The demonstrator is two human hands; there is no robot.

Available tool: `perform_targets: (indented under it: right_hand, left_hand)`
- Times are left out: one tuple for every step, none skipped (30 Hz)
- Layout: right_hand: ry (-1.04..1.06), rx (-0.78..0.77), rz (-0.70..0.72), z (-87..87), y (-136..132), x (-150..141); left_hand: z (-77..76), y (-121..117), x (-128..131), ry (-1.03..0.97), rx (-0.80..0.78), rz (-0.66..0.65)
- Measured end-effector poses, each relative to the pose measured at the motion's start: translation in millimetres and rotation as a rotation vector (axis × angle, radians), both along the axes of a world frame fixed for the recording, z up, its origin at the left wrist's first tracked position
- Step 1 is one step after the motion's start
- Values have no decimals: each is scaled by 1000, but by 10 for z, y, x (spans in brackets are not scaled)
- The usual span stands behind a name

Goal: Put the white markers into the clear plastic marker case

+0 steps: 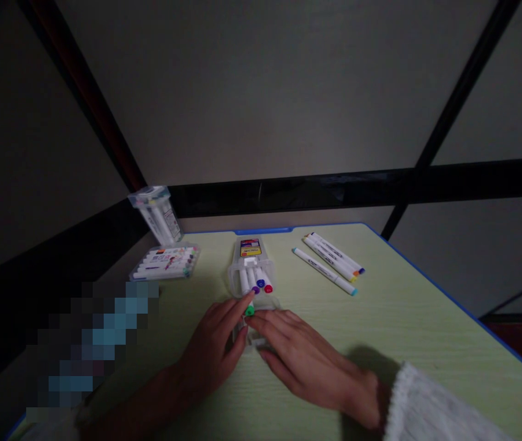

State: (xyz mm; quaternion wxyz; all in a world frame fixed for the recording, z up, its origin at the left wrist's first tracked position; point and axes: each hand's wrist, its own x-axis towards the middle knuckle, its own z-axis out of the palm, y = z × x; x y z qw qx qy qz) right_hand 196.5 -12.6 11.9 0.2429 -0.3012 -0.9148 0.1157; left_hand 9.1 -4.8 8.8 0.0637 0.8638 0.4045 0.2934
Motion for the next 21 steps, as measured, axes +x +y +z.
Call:
perform_targets:
  right_hand:
    - [-7, 7, 0, -3, -1, 3]
    - [-14, 11, 0, -4, -3, 6]
    - [-19, 15, 1, -4, -4, 9]
    - [-20, 15, 1, -2, -6, 10]
    - [-18, 13, 1, 1, -7, 9]
    - [-13, 9, 2, 7, -8, 7]
    - [-8, 2, 3, 15, -9, 3]
    - [-3, -7, 5, 24, -9, -2]
    - [-1, -18, 8, 34, -9, -8]
    - [0, -28, 9, 44, -9, -14]
    - [-1, -37, 10, 53, -9, -19]
    - [-3, -41, 11, 61, -9, -23]
    - [-8, -45, 12, 66, -8, -25]
    - [-12, -48, 13, 70, -8, -26]
    - [-17, -51, 15, 71, -7, -26]
    - [-20, -54, 16, 70, -6, -25]
    - [-23, -56, 17, 68, -5, -24]
    - [-24, -56, 19, 66, -4, -23]
    - [-26, -55, 21, 65, -3, -21]
    - [-28, -55, 24, 66, -2, -20]
    - [-32, -56, 26, 68, -3, -20]
  left_hand:
    - [4, -2, 0, -3, 2, 0]
    - [8, -4, 0, -9, 9, -5]
    - [12, -6, 0, -17, 18, -11]
    - [15, -8, 0, -23, 28, -20]
    - [16, -10, -1, -28, 39, -29]
    - [14, -10, -3, -30, 52, -39]
    - [9, -9, -4, -31, 68, -48]
    - [1, -7, -6, -29, 85, -55]
    - [-8, -4, -8, -26, 102, -60]
    - [-17, -1, -9, -24, 117, -62]
    - [-25, 3, -10, -20, 128, -61]
    - [-31, 5, -11, -15, 134, -58]
    - [-35, 8, -11, -12, 137, -53]
    - [-37, 9, -10, -10, 139, -48]
    - [-36, 10, -10, -10, 140, -42]
    - [-34, 11, -8, -9, 139, -36]
    - [-30, 12, -7, -9, 133, -31]
    - [-26, 13, -6, -8, 124, -26]
    - [-22, 15, -5, -6, 111, -20]
    - [-18, 17, -5, -2, 96, -16]
    - [-15, 19, -5, 1, 81, -12]
